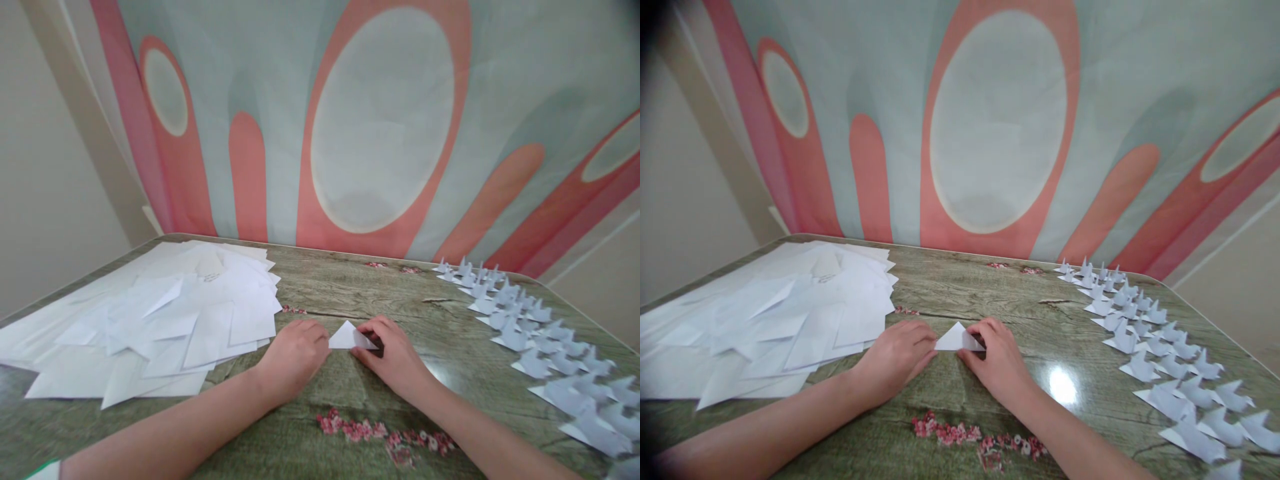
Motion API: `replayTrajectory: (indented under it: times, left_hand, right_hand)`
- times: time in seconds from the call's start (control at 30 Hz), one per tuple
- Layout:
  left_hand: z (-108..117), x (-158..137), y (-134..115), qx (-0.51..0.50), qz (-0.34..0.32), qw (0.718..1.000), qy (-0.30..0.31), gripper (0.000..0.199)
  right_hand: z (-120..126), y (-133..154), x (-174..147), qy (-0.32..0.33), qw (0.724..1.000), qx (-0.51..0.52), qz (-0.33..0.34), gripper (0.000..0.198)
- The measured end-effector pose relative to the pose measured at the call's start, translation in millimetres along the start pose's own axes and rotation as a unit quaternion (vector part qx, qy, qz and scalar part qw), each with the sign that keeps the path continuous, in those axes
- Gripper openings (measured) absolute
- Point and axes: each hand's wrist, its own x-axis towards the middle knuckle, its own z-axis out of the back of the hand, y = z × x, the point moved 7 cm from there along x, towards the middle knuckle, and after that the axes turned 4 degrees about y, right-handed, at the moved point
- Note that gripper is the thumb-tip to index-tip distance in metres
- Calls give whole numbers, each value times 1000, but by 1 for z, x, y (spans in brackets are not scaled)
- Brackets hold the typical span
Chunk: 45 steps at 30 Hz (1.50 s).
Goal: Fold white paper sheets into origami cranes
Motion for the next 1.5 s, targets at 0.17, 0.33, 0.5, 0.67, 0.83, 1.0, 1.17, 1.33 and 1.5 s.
replayTrajectory:
  times: [0.17, 0.33, 0.5, 0.67, 0.83, 1.0, 1.17, 1.33, 1.5]
  left_hand:
    - [-2, 0, 16, -89, 47, 995, -26, 26]
    - [-1, 2, 19, -147, 56, 987, -35, 25]
    - [-1, 2, 21, -203, 52, 977, -51, 18]
    - [-7, 0, 28, -276, 105, 954, -53, 19]
    - [-7, -1, 29, -272, 112, 953, -68, 25]
    - [0, -2, 28, -252, 91, 958, -103, 14]
    - [9, -2, 22, -253, 49, 957, -136, 11]
    - [15, -2, 14, -252, -13, 955, -155, 13]
    - [14, -3, 15, -234, -12, 959, -157, 15]
  right_hand:
    - [2, -3, -1, -27, 999, 20, -19, 26]
    - [1, -2, -1, -15, 999, 38, -15, 16]
    - [-3, -2, -4, -2, 995, 96, -22, 9]
    - [-6, 2, -7, 0, 984, 178, -20, 12]
    - [-4, 12, -7, 11, 988, 154, 20, 4]
    - [-3, 15, -8, 10, 990, 138, 40, 7]
    - [-1, 16, -8, -4, 989, 132, 60, 9]
    - [3, 21, -9, -20, 987, 133, 85, 8]
    - [8, 30, -12, -12, 983, 147, 111, 7]
